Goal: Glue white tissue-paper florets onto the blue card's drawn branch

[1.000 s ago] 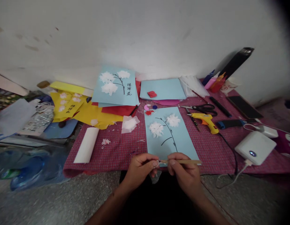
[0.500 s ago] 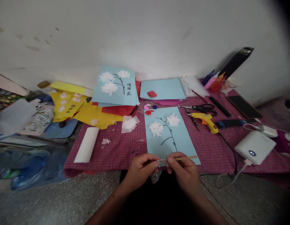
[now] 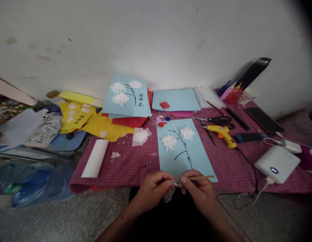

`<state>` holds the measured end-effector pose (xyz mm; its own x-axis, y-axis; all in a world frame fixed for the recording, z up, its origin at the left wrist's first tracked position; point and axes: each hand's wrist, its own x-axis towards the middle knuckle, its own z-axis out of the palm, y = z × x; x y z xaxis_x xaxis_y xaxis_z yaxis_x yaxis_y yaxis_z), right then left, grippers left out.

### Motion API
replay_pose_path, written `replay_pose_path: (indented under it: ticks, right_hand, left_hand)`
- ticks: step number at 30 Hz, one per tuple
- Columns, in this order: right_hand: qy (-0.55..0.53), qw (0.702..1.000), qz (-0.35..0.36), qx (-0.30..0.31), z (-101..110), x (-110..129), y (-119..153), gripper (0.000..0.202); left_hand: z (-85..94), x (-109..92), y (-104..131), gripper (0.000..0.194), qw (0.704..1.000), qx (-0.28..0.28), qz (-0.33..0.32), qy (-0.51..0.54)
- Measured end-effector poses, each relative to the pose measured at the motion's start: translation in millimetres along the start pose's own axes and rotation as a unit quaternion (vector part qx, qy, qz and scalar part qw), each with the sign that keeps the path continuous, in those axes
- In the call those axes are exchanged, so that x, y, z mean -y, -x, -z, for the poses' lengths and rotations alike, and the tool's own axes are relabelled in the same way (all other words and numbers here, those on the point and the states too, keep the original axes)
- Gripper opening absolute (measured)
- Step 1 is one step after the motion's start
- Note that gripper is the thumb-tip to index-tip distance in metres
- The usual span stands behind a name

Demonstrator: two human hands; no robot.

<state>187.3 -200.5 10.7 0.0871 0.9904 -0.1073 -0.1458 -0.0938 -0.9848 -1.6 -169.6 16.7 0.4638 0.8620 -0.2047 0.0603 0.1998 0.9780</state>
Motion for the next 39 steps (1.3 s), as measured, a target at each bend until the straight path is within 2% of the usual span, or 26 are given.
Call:
replay_pose_path:
  ticks: [4,8,10,14,20,26,33,37,39]
  right_hand:
    - [-0.051,0.998,-0.026,0.004,1.1,-8.2,2.9,0.019]
    - [-0.082,0.995,-0.041,0.050,6.5,-14.6,4.9,0.017]
    - [-0.074,0.995,-0.038,0.051,6.8,-13.7,5.1,0.017]
    - [-0.053,0.998,-0.019,0.028,2.4,-7.5,3.4,0.018]
    - [-0.037,0.999,-0.029,0.008,-1.1,-6.0,-1.2,0.025]
    - [-0.078,0.997,0.011,0.016,5.6,-14.3,-2.4,0.014]
    - [-0.107,0.993,-0.040,0.008,3.8,-14.8,-0.7,0.016]
    - [-0.128,0.991,-0.029,-0.039,4.5,-12.9,-2.7,0.015]
    - [-0.132,0.989,-0.010,-0.071,10.4,-6.9,-8.1,0.015]
  left_hand:
    - [-0.3,-2.6,0.8,0.022,1.000,-0.002,-0.003,-0.028]
    - [0.0,-0.2,-0.1,0.024,1.000,-0.014,0.005,0.008]
    - [-0.1,1.2,-0.8,0.025,1.000,-0.019,0.008,0.023]
    - [-1.3,0.8,-1.3,0.024,0.999,-0.025,0.006,0.028]
    - [-4.9,-3.0,-2.2,0.023,0.999,-0.031,-0.013,-0.002]
    - [-3.5,-9.5,-7.5,0.023,0.999,-0.025,0.004,0.025]
    - [-1.1,-9.4,-10.3,0.022,0.998,0.009,0.023,0.055]
    - [3.3,-8.1,-9.7,0.024,0.996,0.000,0.055,0.064]
    - [11.9,-9.4,-9.8,0.023,0.999,-0.017,0.041,0.025]
